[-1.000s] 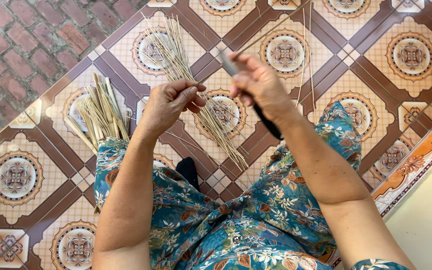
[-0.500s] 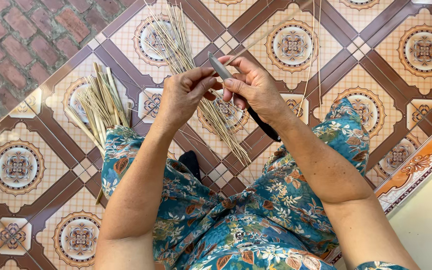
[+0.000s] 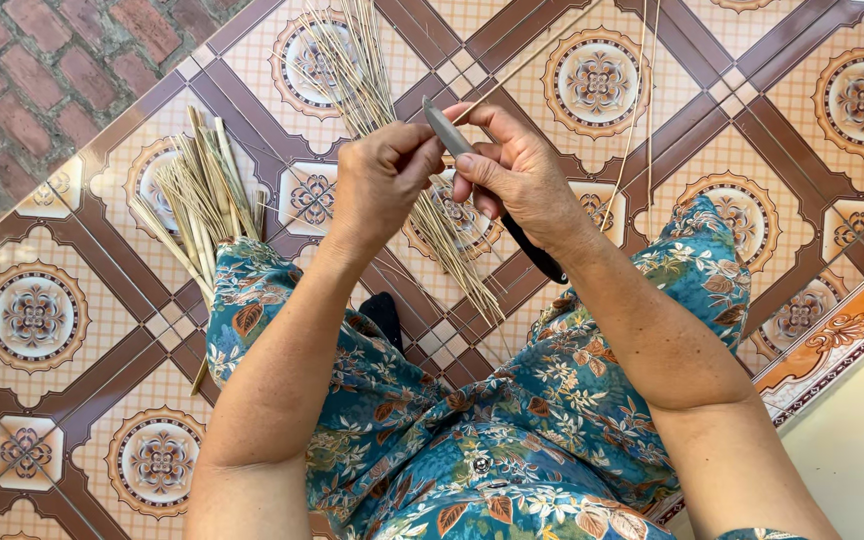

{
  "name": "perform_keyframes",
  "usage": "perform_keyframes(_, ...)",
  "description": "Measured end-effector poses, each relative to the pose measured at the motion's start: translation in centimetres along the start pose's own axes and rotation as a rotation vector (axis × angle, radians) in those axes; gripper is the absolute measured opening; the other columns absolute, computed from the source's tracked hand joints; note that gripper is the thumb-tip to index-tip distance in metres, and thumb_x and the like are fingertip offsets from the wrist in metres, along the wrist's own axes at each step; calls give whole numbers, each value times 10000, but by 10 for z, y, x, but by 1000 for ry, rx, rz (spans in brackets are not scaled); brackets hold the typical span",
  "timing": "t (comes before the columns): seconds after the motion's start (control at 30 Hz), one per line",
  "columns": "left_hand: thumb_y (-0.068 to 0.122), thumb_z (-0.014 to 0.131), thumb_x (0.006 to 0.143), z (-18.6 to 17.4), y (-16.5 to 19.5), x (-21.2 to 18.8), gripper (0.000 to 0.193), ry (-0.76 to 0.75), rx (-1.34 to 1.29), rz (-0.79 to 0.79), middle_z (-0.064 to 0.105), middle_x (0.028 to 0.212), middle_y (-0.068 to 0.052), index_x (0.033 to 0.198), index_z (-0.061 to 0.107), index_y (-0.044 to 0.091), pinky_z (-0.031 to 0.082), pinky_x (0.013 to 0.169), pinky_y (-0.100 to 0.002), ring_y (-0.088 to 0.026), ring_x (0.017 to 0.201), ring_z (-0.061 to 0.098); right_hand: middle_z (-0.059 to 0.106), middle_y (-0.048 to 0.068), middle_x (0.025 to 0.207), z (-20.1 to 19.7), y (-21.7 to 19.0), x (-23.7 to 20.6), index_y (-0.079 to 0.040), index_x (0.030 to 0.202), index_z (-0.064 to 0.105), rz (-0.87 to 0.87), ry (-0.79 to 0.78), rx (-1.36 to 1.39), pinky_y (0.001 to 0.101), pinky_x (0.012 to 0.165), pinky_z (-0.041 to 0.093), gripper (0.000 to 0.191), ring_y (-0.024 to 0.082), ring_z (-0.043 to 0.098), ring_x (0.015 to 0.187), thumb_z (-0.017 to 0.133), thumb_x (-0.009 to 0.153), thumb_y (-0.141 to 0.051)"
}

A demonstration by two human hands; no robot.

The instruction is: The person sits on a tiled floor and uses a small knife to split thin bamboo strips into finer strands. They hold a bundle of strips in one hand and repeatedly shave and separate individual strands with the knife, dropping the processed pieces onto the floor.

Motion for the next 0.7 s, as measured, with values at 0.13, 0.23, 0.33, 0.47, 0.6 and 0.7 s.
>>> perform_keyframes(0.13,131,752,962,1,26,-9,47,168,410,278,686,808,-35,969,742,85,534,599,-333,-189,677,691,654,27,771,3,-2,-1,-62,1393,540,-13,9,43,139,498,386,374,13,488,552,618,1028,-71)
perform_keyframes(0.23,130,755,962,3,35,-12,34,190,510,371,622,754,-20,975,734,106,507,582,-364,-218,673,663,648,21,780,3,-6,-2,-63,1396,545,-37,11,39,139,495,378,369,11,487,559,619,1034,-65)
perform_keyframes(0.33,118,754,959,2,38,-12,97,204,509,417,600,729,-19,1054,748,97,493,558,-356,-202,629,624,649,19,776,1,-7,-3,-60,1387,559,-24,37,14,140,485,375,359,7,483,552,615,1033,-64)
perform_keyframes(0.47,139,762,970,3,39,-12,124,204,533,415,581,689,-16,1091,761,112,471,530,-352,-185,594,601,653,20,793,-2,-10,-4,-41,1385,566,-21,28,20,140,494,388,358,8,521,591,615,1030,-58)
perform_keyframes(0.6,153,750,997,3,40,-12,165,207,536,423,575,672,-8,1160,764,133,463,515,-338,-162,573,589,659,19,823,-6,-13,-1,-2,1370,576,-50,35,2,143,495,406,359,10,556,633,626,1017,-45)
perform_keyframes(0.7,173,750,1002,3,39,-12,175,199,540,419,580,672,-1,1173,760,136,461,510,-333,-153,572,594,670,9,866,-8,-11,1,7,1357,575,-47,20,22,142,493,413,355,7,572,652,624,1009,-44)
Point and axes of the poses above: each hand's wrist, its own x-axis towards the middle knuckle, its own z-axis out of the palm, y = z × x, the point moved 6 cm from there along x, towards the middle knuckle
